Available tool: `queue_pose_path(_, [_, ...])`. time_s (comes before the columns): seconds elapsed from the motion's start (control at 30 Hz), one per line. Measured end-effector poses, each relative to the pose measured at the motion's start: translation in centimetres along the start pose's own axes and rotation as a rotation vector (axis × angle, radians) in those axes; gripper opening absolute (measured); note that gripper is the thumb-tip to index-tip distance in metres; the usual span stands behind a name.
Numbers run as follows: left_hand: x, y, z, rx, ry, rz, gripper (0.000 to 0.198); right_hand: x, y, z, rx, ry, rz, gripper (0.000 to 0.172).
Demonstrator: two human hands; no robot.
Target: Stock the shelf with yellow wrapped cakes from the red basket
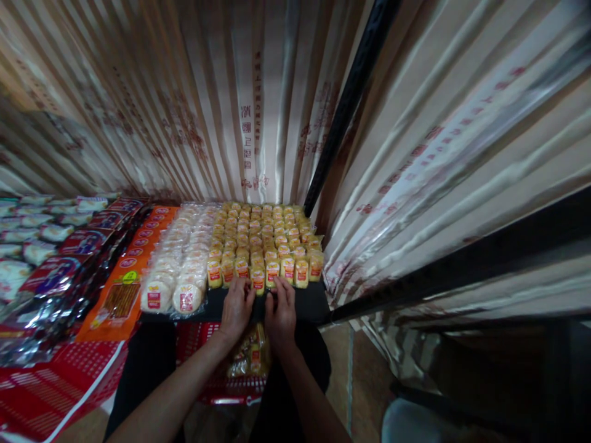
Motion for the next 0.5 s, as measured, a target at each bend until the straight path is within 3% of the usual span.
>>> queue_pose_path(0.2, [0.6,-0.1,-0.2,0.02,0.006,0.031,0.009,0.2,-0.4,0.1,-0.046,0.056,0.03,0.04])
queue_pose_path(0.5, [1.3,0.0,0.6,0.043,0.095,-0.019,0.013,0.5,-0.2,0.3,-0.094,0.098,0.026,0.043])
Point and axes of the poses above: each hand's wrist, its own y-axis away from the middle knuckle, its own x-axis out of the palm, z = x × y, the point moved 8 cm from there along -y, towards the middle knuckle, and after that the axes turned 9 degrees about x, right-handed, at the moved point
